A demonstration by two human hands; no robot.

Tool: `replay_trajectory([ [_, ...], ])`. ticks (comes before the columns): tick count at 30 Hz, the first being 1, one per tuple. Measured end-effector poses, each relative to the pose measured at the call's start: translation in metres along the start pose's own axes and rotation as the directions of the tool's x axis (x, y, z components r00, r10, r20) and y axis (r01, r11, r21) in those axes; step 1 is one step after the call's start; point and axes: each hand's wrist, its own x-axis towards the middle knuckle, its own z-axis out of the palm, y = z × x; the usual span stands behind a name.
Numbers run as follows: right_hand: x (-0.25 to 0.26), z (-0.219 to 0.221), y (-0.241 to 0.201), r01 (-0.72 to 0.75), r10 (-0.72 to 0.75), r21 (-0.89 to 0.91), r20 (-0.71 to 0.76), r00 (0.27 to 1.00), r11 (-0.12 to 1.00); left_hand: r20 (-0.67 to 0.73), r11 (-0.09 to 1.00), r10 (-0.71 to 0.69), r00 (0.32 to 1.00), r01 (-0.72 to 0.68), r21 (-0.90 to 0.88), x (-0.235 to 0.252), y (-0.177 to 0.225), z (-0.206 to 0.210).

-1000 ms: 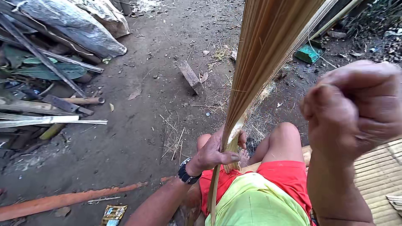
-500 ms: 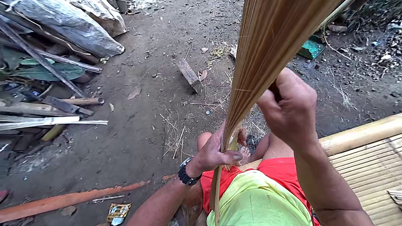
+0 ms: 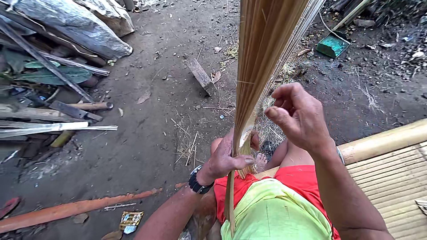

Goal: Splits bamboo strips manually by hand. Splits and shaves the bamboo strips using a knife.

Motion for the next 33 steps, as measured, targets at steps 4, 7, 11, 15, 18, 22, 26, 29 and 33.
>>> replay_trajectory([
  [4,0.013,0.000,-0.007,0.213,-0.211,0.039,-0.047,0.976,0.976,0.036,1.000,0.024,0.999,-0.024,0.011,0.002,0.000,0.003],
  [7,0.006,-0.007,-0.020,0.359,-0.356,0.272,-0.060,0.932,0.893,0.025,0.999,0.033,0.999,-0.033,0.005,0.000,0.004,0.005],
  [11,-0.011,-0.011,-0.033,0.417,-0.428,0.411,-0.071,0.901,0.811,-0.011,0.999,0.032,0.999,-0.031,0.033,-0.003,0.008,0.003],
  [15,-0.006,0.001,-0.021,0.234,-0.218,0.258,-0.090,0.972,0.937,-0.007,1.000,-0.003,1.000,0.003,-0.027,-0.002,0.002,-0.005],
  [18,-0.005,0.010,-0.013,0.090,-0.088,0.163,-0.019,0.996,0.982,-0.005,0.999,-0.004,1.000,0.003,-0.046,-0.004,0.001,-0.005],
  [22,-0.002,0.018,-0.005,0.100,-0.105,0.102,0.038,0.994,0.990,0.027,0.999,0.005,1.000,-0.004,-0.038,-0.004,0.000,-0.004],
  [26,-0.004,0.009,-0.012,0.261,-0.259,0.137,-0.033,0.965,0.956,0.057,0.998,0.029,0.998,-0.026,-0.054,-0.002,-0.002,-0.005],
  [29,-0.011,0.000,-0.018,0.324,-0.312,0.242,-0.089,0.946,0.914,0.044,0.999,0.012,0.999,-0.009,-0.050,-0.003,0.002,-0.004],
  [33,-0.017,0.004,-0.005,0.188,-0.143,0.254,-0.185,0.972,0.949,0.048,0.999,-0.010,0.999,0.012,-0.052,0.002,-0.002,-0.010],
])
